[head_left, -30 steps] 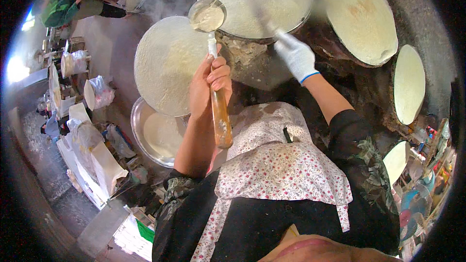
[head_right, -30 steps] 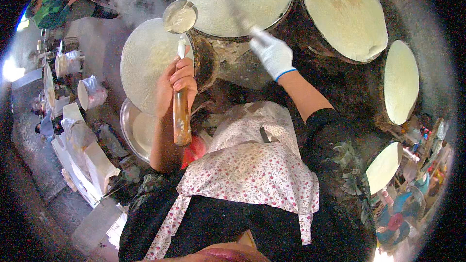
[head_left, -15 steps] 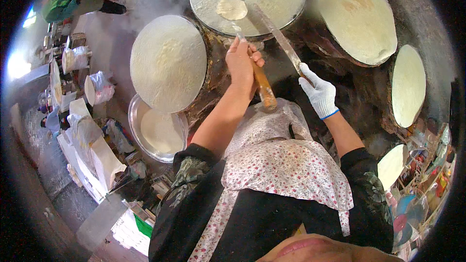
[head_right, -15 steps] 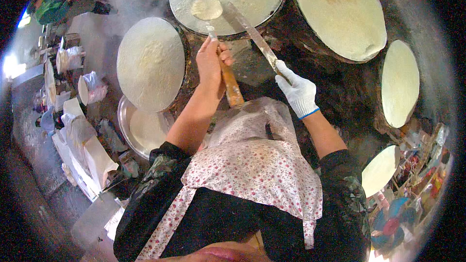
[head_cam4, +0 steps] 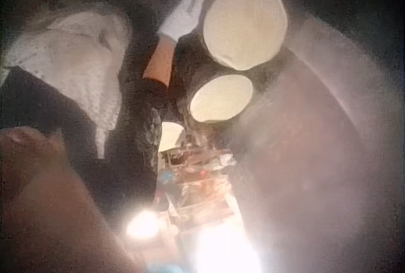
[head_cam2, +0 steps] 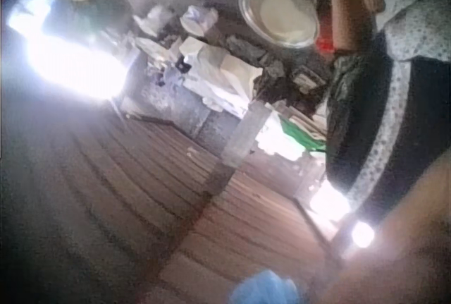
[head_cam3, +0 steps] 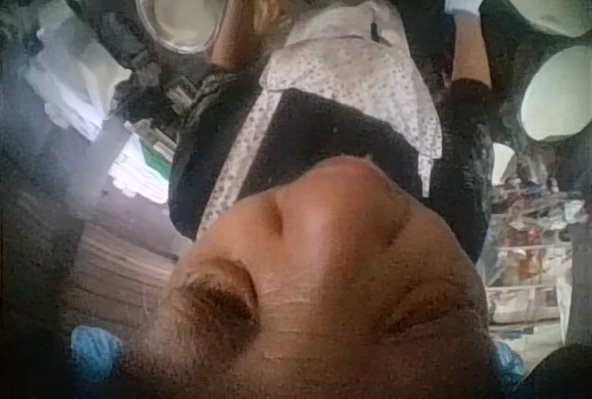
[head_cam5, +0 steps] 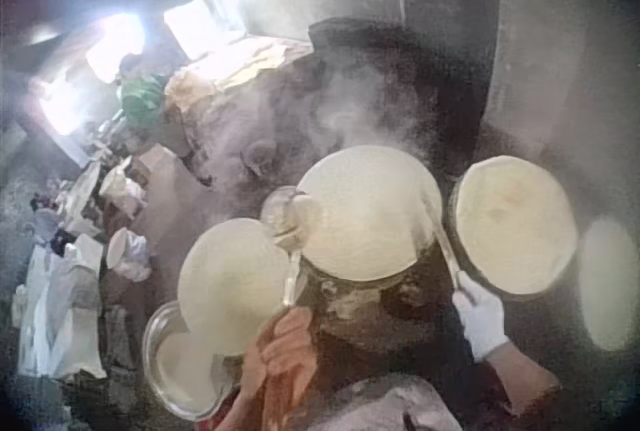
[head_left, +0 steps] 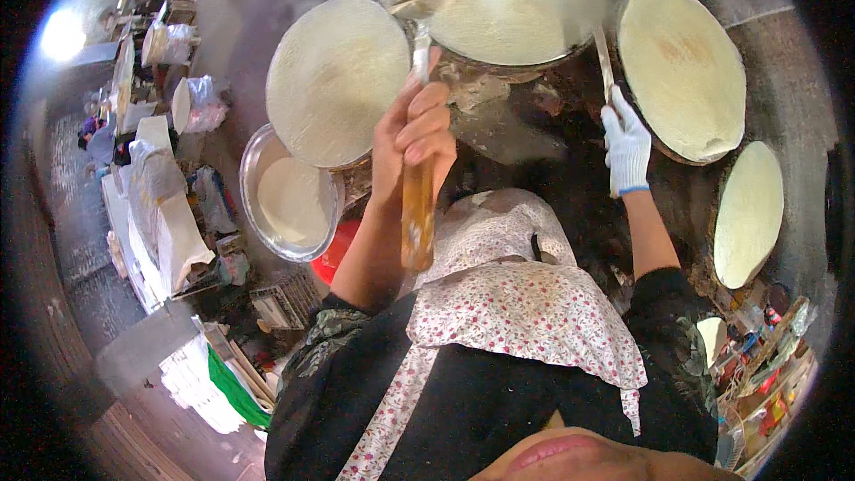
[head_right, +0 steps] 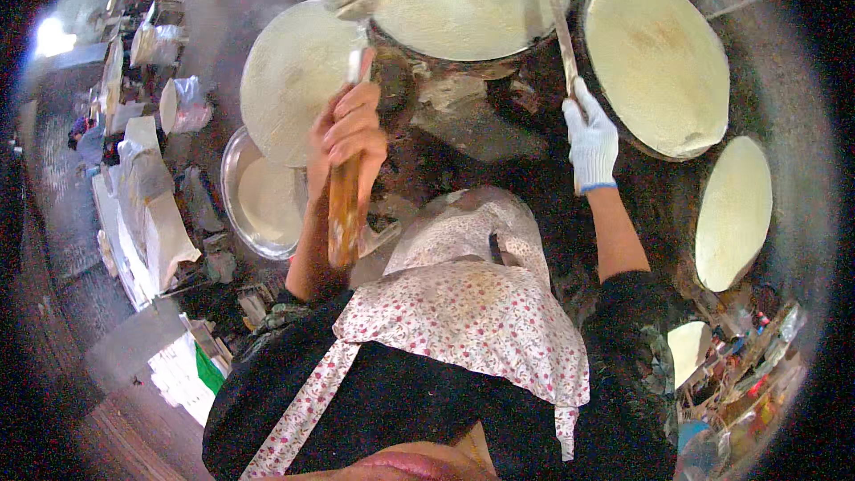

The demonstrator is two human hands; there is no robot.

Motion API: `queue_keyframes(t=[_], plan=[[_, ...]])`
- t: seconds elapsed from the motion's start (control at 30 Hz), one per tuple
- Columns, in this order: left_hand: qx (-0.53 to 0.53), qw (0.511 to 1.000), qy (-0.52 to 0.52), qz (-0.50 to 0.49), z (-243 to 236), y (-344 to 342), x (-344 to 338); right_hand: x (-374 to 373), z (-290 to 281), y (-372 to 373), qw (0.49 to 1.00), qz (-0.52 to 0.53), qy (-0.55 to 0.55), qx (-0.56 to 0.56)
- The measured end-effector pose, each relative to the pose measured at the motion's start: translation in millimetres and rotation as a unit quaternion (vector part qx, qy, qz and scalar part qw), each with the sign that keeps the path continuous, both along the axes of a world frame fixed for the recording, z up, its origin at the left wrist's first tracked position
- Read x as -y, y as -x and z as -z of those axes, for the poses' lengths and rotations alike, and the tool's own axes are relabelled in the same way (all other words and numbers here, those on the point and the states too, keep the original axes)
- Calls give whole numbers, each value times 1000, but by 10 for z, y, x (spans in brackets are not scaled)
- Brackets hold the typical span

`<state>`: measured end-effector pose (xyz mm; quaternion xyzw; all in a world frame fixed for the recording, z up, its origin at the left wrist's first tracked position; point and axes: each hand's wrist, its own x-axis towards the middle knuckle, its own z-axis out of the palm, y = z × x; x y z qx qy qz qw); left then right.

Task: The person ladles batter onto multiple hot griddles, spreads it into thin circles, flips the crepes, and stacks them on a tray. The process is repeated continuously across several griddles.

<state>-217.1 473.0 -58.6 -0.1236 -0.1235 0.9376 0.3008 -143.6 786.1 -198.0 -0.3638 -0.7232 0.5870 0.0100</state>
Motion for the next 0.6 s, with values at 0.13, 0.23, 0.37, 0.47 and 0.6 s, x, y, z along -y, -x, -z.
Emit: queue_keyframes(t=[0.13, 0.23, 0.37, 0.47, 0.6], plan=[[38, 993, 101, -40, -152, -219, 338, 233, 144, 430, 937, -236, -176, -186], [97, 989, 104, -32, -119, -346, 567, 276, 200, 575, 916, -354, -187, 9], [110, 979, 138, -97, -130, -684, 914, 239, 169, 495, 974, -90, 19, -205], [127, 965, 174, -150, -122, -904, 1131, 332, 140, 311, 987, -104, -27, -116], [133, 945, 232, -190, 26, -1034, 1286, 730, 143, -20, 961, -263, 65, -49]])
